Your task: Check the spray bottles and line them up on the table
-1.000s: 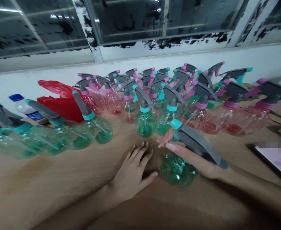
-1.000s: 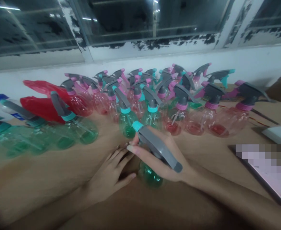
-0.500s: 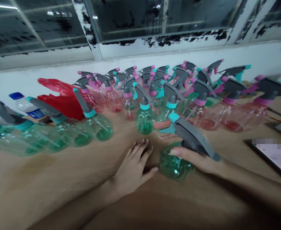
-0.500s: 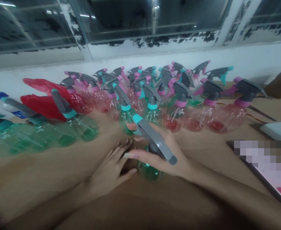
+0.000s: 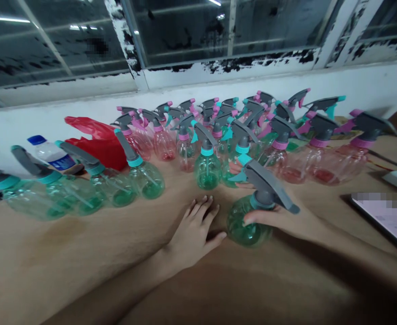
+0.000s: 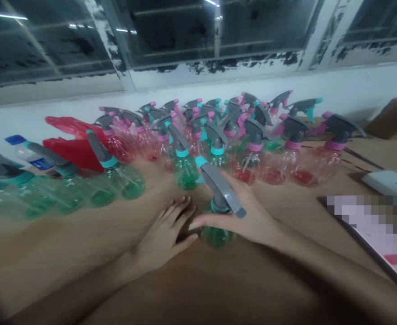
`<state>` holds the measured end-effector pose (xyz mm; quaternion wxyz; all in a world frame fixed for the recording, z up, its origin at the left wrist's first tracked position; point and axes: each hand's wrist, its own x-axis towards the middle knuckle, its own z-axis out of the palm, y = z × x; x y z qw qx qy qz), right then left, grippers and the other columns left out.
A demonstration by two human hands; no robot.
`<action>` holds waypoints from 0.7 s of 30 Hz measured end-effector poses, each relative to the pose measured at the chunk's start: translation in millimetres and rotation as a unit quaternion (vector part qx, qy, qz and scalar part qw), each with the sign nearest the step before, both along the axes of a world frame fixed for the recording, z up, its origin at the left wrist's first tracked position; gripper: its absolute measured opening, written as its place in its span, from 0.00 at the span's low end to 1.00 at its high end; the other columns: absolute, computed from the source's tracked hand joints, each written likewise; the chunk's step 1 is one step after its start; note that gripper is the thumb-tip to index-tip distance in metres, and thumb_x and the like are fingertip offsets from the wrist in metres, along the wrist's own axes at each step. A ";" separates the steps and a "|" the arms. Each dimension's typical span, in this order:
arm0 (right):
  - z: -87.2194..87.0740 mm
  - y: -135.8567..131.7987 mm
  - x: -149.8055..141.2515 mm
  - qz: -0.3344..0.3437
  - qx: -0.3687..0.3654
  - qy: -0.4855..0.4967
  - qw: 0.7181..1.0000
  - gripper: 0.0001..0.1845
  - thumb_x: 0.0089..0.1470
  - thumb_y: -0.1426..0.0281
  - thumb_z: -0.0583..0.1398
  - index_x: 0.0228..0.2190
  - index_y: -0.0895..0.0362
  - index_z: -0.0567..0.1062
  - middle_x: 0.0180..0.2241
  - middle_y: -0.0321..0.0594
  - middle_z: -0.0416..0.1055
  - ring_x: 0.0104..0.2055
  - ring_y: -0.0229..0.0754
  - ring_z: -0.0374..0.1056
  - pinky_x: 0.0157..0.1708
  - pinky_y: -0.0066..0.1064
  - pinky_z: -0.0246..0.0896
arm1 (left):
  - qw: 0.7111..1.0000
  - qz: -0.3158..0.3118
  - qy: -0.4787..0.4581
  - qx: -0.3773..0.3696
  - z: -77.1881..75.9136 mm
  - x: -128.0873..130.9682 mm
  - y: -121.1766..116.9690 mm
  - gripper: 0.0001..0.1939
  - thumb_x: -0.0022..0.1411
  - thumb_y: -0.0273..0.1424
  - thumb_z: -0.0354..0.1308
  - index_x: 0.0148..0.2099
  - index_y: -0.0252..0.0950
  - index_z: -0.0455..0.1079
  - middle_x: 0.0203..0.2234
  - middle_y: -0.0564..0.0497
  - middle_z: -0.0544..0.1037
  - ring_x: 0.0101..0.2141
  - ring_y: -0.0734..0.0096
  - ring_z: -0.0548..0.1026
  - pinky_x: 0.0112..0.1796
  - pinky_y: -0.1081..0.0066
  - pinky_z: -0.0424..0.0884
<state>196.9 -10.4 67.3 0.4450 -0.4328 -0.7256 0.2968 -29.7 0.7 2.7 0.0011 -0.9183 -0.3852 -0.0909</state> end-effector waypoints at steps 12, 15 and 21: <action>-4.7 -29.7 16.5 -0.112 0.093 -0.200 0.969 0.24 0.51 0.57 0.62 0.49 0.50 0.68 0.42 0.45 0.74 0.45 0.58 0.70 0.43 0.47 0.66 | 1.000 0.006 -0.018 0.003 1.2 -15.1 -24.0 0.25 0.68 0.41 0.51 0.61 0.32 0.59 0.62 0.39 0.59 0.62 0.54 0.55 0.57 0.52 0.56; -0.8 -22.7 6.4 -0.116 0.060 -0.192 0.973 0.29 0.48 0.54 0.63 0.50 0.52 0.68 0.44 0.46 0.74 0.47 0.60 0.69 0.46 0.53 0.63 | 1.000 0.009 -0.016 0.011 1.7 -25.8 -35.2 0.25 0.68 0.41 0.50 0.61 0.32 0.59 0.62 0.40 0.59 0.61 0.54 0.57 0.57 0.51 0.59; 3.8 1.4 -45.3 -0.046 0.054 -0.194 0.978 0.27 0.51 0.50 0.59 0.45 0.56 0.71 0.44 0.48 0.73 0.48 0.56 0.68 0.47 0.50 0.63 | 0.998 0.044 0.009 0.038 3.2 -54.1 -64.7 0.25 0.66 0.37 0.53 0.62 0.32 0.59 0.60 0.41 0.62 0.59 0.54 0.60 0.55 0.54 0.63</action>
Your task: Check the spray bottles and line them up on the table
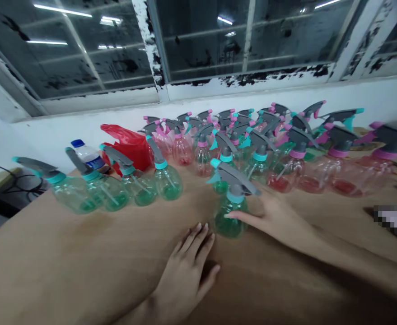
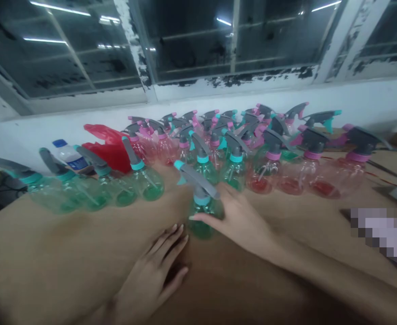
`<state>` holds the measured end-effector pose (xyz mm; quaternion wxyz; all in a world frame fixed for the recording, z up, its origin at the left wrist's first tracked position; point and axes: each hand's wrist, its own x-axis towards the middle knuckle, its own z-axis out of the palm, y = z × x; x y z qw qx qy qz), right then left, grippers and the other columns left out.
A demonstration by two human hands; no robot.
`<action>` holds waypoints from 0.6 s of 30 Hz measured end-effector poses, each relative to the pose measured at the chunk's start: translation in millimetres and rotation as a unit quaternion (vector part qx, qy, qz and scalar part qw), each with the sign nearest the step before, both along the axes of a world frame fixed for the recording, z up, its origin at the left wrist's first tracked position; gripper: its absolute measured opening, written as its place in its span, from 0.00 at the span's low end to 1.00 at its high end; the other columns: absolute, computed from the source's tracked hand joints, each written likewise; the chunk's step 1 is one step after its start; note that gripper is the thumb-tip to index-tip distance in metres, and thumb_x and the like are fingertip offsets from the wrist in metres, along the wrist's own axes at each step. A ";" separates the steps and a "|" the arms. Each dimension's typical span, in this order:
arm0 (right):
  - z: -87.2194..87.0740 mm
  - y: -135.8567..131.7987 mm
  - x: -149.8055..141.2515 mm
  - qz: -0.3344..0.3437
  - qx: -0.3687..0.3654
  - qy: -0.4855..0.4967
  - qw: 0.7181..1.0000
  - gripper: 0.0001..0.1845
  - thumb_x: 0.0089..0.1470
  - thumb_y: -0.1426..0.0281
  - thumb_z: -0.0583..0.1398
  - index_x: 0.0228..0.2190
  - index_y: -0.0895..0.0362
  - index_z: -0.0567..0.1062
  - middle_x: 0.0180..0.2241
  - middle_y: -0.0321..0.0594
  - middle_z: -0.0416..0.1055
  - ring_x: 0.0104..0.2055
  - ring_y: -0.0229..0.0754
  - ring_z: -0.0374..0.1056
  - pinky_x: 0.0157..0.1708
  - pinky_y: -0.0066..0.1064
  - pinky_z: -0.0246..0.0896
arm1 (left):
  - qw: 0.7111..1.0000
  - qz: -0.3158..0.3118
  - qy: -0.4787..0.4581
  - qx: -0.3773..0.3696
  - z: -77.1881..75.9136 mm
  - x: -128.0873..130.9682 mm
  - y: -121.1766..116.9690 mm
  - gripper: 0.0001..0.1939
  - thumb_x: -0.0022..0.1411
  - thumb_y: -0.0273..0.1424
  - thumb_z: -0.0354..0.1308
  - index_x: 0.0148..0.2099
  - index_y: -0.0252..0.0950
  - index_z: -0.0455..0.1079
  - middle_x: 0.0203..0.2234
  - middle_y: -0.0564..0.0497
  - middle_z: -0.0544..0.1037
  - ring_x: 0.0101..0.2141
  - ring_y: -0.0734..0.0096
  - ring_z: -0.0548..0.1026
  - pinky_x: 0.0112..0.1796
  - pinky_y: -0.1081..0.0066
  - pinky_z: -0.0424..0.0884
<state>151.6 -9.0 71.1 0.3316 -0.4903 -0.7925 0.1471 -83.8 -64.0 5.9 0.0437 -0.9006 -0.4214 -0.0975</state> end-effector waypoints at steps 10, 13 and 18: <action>1.7 51.7 -64.8 0.002 0.103 -0.034 0.994 0.36 0.55 0.54 0.58 0.53 0.72 0.63 0.44 0.62 0.72 0.45 0.59 0.70 0.39 0.45 0.67 | 1.000 0.020 -0.005 0.000 0.3 -18.1 -7.8 0.24 0.66 0.34 0.53 0.61 0.33 0.60 0.61 0.43 0.62 0.59 0.55 0.60 0.55 0.55 0.63; 3.8 58.3 -71.5 -0.018 0.107 -0.037 0.993 0.36 0.55 0.56 0.59 0.52 0.74 0.62 0.42 0.63 0.72 0.43 0.59 0.71 0.37 0.43 0.68 | 0.999 0.027 -0.016 -0.010 0.7 -17.0 3.9 0.23 0.66 0.34 0.52 0.61 0.32 0.60 0.60 0.42 0.62 0.59 0.54 0.60 0.56 0.53 0.62; 5.6 64.4 -82.0 -0.044 0.112 -0.058 0.991 0.31 0.54 0.61 0.62 0.48 0.74 0.65 0.38 0.61 0.73 0.41 0.59 0.72 0.34 0.41 0.68 | 0.998 0.046 -0.039 -0.011 -0.1 -17.7 29.2 0.21 0.67 0.33 0.50 0.60 0.31 0.62 0.59 0.41 0.64 0.60 0.56 0.59 0.57 0.53 0.59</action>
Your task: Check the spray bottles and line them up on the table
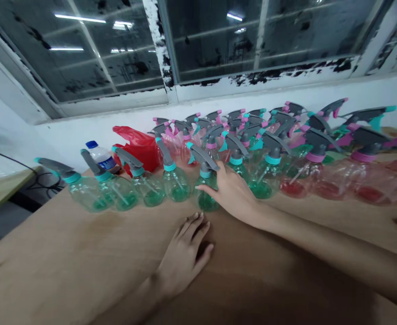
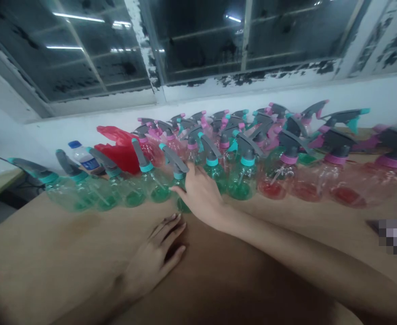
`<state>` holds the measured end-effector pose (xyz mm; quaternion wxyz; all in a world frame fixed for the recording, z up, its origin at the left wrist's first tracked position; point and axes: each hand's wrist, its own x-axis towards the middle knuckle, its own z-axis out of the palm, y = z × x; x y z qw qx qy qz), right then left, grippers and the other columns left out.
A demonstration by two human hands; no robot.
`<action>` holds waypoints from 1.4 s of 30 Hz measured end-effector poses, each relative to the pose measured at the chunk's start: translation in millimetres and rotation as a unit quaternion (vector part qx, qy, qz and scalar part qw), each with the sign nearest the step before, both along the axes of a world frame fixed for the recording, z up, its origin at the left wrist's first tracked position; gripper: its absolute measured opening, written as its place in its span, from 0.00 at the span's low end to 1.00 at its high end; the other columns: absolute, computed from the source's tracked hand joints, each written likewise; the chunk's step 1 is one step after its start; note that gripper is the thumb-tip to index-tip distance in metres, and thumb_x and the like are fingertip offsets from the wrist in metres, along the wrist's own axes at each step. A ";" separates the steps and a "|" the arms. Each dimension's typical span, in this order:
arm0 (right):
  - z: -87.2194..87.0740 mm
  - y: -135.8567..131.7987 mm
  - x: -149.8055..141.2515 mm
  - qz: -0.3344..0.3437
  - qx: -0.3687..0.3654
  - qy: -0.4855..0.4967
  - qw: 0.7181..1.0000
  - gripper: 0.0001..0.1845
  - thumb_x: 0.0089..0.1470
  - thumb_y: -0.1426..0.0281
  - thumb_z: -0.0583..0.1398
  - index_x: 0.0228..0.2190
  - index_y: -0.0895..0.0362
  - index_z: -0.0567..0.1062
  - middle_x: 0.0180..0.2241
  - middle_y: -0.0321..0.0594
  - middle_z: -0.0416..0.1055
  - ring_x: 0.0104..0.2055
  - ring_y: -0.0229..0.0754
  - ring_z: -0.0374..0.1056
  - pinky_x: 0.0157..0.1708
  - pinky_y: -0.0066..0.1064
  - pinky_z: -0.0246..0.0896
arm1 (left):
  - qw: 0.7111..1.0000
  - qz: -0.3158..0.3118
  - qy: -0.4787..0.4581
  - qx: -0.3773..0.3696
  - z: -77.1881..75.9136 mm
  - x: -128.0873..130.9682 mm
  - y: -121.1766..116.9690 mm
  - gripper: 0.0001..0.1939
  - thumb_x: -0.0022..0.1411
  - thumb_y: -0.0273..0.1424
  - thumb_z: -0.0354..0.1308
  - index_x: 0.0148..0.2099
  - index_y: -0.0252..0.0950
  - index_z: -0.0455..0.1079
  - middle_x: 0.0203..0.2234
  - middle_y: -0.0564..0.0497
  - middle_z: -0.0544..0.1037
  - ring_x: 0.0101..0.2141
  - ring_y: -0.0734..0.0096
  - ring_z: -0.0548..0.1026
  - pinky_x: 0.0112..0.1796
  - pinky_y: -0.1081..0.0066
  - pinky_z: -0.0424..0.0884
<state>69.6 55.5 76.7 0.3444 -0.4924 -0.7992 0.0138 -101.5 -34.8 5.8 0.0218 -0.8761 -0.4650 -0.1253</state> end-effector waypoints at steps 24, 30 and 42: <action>-11.4 23.8 -11.1 0.017 0.030 -0.018 0.999 0.31 0.58 0.61 0.58 0.53 0.75 0.63 0.46 0.66 0.71 0.50 0.60 0.68 0.46 0.46 0.66 | 1.000 0.011 -0.007 -0.025 0.8 -1.1 9.3 0.22 0.67 0.33 0.51 0.61 0.33 0.60 0.60 0.42 0.62 0.60 0.57 0.58 0.57 0.54 0.58; -20.8 -13.5 22.0 0.072 0.048 -0.018 0.996 0.30 0.61 0.66 0.54 0.59 0.71 0.57 0.59 0.58 0.61 0.60 0.52 0.59 0.56 0.41 0.60 | 1.000 0.011 0.013 -0.019 0.4 -1.1 10.5 0.22 0.67 0.34 0.52 0.60 0.33 0.61 0.60 0.42 0.62 0.60 0.57 0.59 0.57 0.54 0.58; -14.3 -17.0 89.6 -0.070 0.026 0.061 0.995 0.19 0.57 0.60 0.58 0.45 0.60 0.73 0.33 0.43 0.76 0.24 0.41 0.72 0.30 0.36 0.69 | 1.000 0.011 0.015 0.002 -1.7 -3.8 11.5 0.21 0.67 0.34 0.51 0.60 0.34 0.61 0.60 0.44 0.63 0.59 0.57 0.61 0.56 0.56 0.61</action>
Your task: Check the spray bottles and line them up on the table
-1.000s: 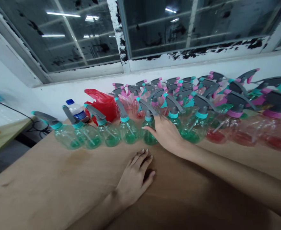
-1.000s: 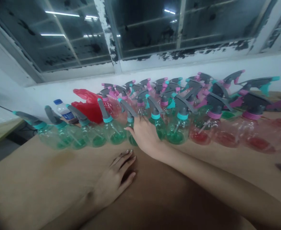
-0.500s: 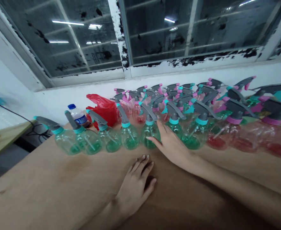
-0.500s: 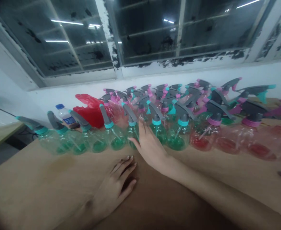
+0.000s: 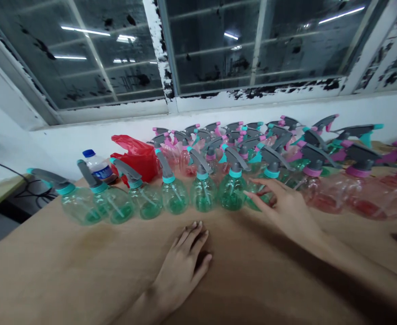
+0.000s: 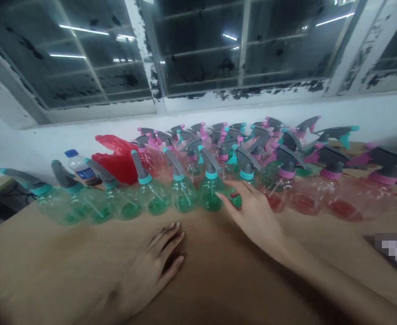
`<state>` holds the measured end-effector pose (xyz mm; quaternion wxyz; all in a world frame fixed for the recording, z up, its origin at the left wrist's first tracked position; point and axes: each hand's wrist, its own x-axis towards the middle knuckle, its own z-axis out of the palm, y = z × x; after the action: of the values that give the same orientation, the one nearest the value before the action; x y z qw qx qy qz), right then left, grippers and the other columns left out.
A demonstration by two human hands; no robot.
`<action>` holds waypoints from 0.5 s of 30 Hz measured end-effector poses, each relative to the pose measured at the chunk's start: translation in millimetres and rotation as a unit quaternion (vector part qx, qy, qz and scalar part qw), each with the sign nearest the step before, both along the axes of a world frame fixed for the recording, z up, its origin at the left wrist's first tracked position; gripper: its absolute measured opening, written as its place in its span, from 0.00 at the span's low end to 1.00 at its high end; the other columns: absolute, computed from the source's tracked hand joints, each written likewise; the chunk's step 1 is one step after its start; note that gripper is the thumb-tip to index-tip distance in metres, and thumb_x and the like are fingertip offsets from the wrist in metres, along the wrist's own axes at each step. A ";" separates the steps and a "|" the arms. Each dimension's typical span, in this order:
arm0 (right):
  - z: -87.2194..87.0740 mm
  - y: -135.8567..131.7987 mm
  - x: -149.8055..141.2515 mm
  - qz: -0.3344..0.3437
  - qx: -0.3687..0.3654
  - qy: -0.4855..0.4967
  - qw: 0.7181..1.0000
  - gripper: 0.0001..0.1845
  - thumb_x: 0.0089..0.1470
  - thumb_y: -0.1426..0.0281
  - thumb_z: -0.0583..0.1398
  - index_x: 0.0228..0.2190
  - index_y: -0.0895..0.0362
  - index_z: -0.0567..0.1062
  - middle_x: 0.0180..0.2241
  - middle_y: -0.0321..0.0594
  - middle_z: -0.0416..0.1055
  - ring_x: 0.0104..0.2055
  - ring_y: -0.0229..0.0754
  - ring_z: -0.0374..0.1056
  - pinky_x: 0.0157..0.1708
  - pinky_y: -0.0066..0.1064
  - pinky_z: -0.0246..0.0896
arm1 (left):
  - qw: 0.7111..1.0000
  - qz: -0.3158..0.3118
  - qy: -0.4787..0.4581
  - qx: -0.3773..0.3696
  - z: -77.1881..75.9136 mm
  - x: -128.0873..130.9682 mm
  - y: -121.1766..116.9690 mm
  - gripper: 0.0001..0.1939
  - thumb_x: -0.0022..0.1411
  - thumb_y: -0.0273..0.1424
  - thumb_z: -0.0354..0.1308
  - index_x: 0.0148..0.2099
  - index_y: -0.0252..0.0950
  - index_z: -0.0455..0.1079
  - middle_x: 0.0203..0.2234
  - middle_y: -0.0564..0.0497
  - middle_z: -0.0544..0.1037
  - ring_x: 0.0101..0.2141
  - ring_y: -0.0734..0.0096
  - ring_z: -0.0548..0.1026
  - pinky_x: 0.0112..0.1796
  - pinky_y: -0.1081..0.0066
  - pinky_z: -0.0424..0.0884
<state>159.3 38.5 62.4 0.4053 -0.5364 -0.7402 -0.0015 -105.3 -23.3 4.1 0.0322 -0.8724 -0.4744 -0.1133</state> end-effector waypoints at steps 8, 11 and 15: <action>-5.6 28.0 -27.1 -0.029 -0.085 -0.053 0.995 0.42 0.55 0.48 0.53 0.58 0.68 0.59 0.26 0.47 0.75 0.27 0.56 0.73 0.25 0.43 0.66 | 0.999 -0.006 -0.030 -0.027 5.9 -2.6 1.0 0.21 0.67 0.35 0.51 0.60 0.36 0.61 0.59 0.44 0.65 0.59 0.57 0.62 0.56 0.55 0.61; -9.3 38.0 -31.6 -0.029 -0.065 -0.053 0.996 0.36 0.55 0.50 0.54 0.54 0.67 0.63 0.37 0.56 0.74 0.34 0.57 0.73 0.29 0.44 0.67 | 0.998 -0.008 -0.057 -0.033 4.5 -4.7 1.9 0.20 0.67 0.34 0.51 0.60 0.38 0.61 0.59 0.46 0.65 0.59 0.58 0.61 0.56 0.55 0.60; -9.1 38.6 -31.7 -0.040 -0.059 -0.065 0.995 0.30 0.55 0.53 0.55 0.47 0.66 0.67 0.42 0.59 0.71 0.40 0.60 0.72 0.32 0.45 0.68 | 0.993 0.008 -0.107 -0.049 2.9 -4.5 2.2 0.19 0.68 0.33 0.50 0.60 0.40 0.61 0.58 0.48 0.65 0.58 0.60 0.63 0.56 0.56 0.61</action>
<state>127.6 77.1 53.3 0.3237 -0.5869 -0.7421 -0.0091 -109.8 -21.2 7.0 -0.0604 -0.8518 -0.4872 -0.1829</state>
